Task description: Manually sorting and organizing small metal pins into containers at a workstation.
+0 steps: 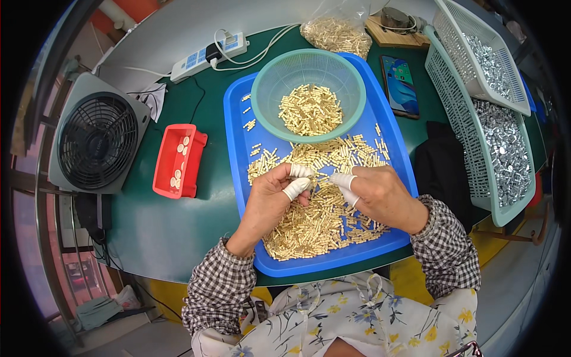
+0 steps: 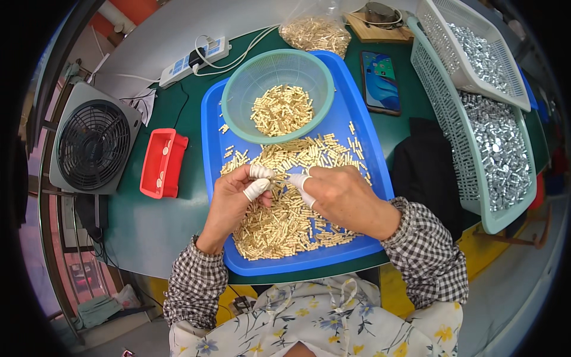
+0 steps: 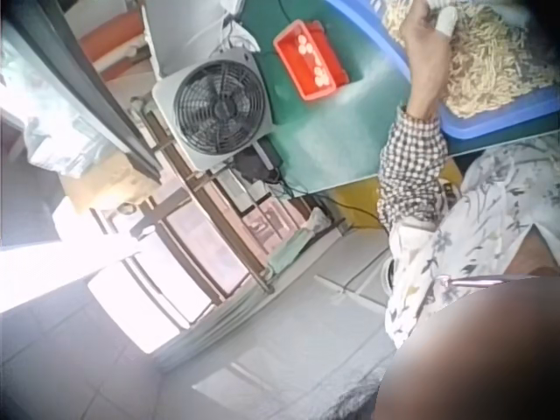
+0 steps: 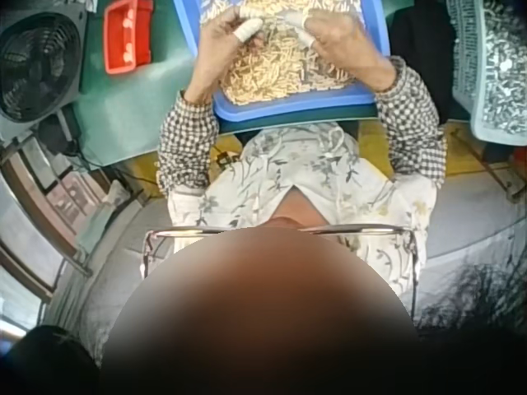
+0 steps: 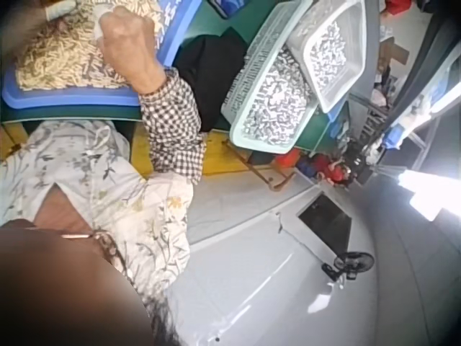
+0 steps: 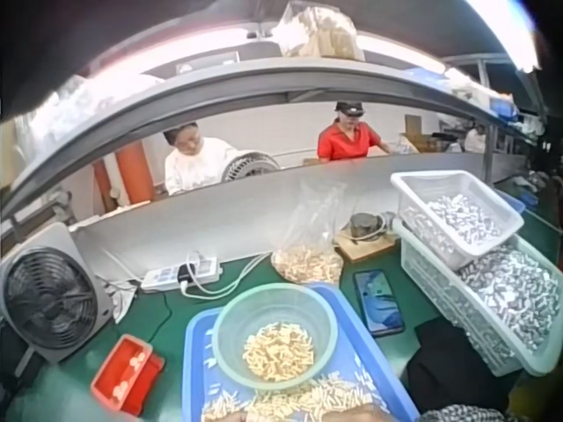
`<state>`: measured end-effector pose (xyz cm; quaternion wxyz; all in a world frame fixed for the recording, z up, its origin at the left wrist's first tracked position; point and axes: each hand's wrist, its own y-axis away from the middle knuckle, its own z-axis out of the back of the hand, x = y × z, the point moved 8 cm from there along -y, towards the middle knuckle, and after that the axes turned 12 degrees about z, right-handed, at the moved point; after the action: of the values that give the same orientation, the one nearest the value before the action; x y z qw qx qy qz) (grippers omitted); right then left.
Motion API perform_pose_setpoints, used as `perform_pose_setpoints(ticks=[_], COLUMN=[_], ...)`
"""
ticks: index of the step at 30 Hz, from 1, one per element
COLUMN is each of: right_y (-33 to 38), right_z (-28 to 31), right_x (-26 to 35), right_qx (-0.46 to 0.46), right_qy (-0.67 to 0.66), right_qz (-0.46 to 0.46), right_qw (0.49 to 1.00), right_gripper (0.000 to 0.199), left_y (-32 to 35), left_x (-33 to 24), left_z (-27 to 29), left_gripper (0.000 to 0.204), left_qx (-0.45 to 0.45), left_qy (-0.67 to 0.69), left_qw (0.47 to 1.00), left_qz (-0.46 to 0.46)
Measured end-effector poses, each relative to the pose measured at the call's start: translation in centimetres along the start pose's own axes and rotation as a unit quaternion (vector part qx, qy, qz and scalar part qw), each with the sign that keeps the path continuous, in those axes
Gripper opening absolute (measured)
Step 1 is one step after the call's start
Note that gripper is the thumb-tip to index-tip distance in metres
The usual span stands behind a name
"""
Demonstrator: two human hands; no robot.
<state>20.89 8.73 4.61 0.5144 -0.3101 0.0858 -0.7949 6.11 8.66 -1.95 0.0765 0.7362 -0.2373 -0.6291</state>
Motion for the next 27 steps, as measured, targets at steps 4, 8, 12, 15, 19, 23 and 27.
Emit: perform_pose_setpoints(ticks=[4,8,12,15,19,23,27], right_y=[-0.1,0.0,0.5,0.3,0.3,0.5,0.4], right_z=[-0.2,-0.2,-0.9,-0.9,-1.3,-1.8,-1.5], right_x=[0.5,-0.2,-0.3,0.3,0.1,-0.5,-0.6], right_qx=[0.038,-0.009,0.003,-0.012,-0.007,0.011,-0.01], right_qy=[0.038,-0.085,-0.123,-0.123,-0.151,-0.238,-0.285], right_qz=[0.023,-0.024,-0.028,-0.02,-0.038,-0.118,-0.157], right_qw=[0.998,0.996,0.992,0.992,0.988,0.964,0.946], right_gripper=[0.018,0.013,0.026,0.023,0.023,0.025,0.025], left_y=[0.3,0.6,1.5,1.4,1.5,1.7,1.1], left_x=[-0.1,-0.6,-1.3,-1.1,-0.9,-0.9,-0.2], left_z=[0.0,-0.4,-2.0,-1.9,-1.6,-1.4,-0.1], left_gripper=[0.015,0.015,0.016,0.016,0.017,0.017,0.018], left_qx=[-0.031,-0.024,-0.015,-0.025,-0.012,0.028,0.014], left_qy=[-0.04,-0.085,-0.159,-0.084,-0.018,0.06,0.095], left_qw=[0.999,0.995,0.985,0.995,0.999,0.998,0.995], left_qz=[-0.004,-0.056,-0.063,-0.052,-0.042,-0.021,-0.015])
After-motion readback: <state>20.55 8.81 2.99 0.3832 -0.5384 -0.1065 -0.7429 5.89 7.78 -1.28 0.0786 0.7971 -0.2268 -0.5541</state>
